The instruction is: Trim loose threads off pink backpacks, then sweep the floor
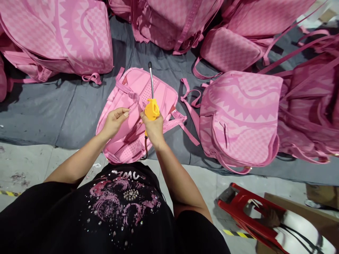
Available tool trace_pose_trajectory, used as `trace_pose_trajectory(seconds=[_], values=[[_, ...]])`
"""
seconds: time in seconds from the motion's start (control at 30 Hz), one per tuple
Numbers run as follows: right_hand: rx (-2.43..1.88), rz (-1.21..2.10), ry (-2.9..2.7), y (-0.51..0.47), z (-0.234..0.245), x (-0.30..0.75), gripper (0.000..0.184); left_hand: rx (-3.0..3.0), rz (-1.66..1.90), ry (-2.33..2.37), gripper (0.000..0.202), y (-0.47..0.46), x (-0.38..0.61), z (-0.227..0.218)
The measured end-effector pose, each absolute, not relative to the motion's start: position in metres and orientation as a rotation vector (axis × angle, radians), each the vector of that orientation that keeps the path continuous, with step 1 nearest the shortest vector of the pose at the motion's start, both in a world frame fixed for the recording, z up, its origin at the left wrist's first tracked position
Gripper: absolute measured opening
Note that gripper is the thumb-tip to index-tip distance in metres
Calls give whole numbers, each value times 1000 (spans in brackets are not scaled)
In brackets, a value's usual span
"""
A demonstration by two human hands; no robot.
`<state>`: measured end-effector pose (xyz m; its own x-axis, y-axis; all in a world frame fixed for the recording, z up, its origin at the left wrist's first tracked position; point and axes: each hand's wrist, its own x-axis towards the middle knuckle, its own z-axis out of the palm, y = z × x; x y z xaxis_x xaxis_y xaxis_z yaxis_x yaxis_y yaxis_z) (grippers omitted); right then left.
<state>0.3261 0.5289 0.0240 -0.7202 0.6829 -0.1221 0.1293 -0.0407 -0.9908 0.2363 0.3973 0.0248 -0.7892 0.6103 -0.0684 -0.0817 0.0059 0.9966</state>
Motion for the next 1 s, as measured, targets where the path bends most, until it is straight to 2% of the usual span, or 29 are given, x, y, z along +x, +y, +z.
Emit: trace_pose_trajectory(seconds=[0.1,0.23,0.43,0.57,0.67,0.8,0.9,1.0], values=[[-842,1904,-1731,527,24,326,37,568,1823,1831,28,398,238,23],[-949,1848,-1759,525,25,324,45,652,1805,1890,26,402,248,19],[-936,1942,-1721,529,21,323,34,640,1785,1893,22,404,250,16],[-960,1894,-1777,531,18,322,37,647,1772,1876,22,405,249,15],[-990,1838,-1882,533,21,333,31,619,1782,1862,25,403,244,15],[-1097,1579,-2436,532,33,375,25,581,1783,1931,26,403,230,14],[-955,1170,-2930,528,42,407,18,615,1794,1930,21,405,221,12],[-928,849,-3127,522,47,422,16,623,1769,1964,18,407,217,12]])
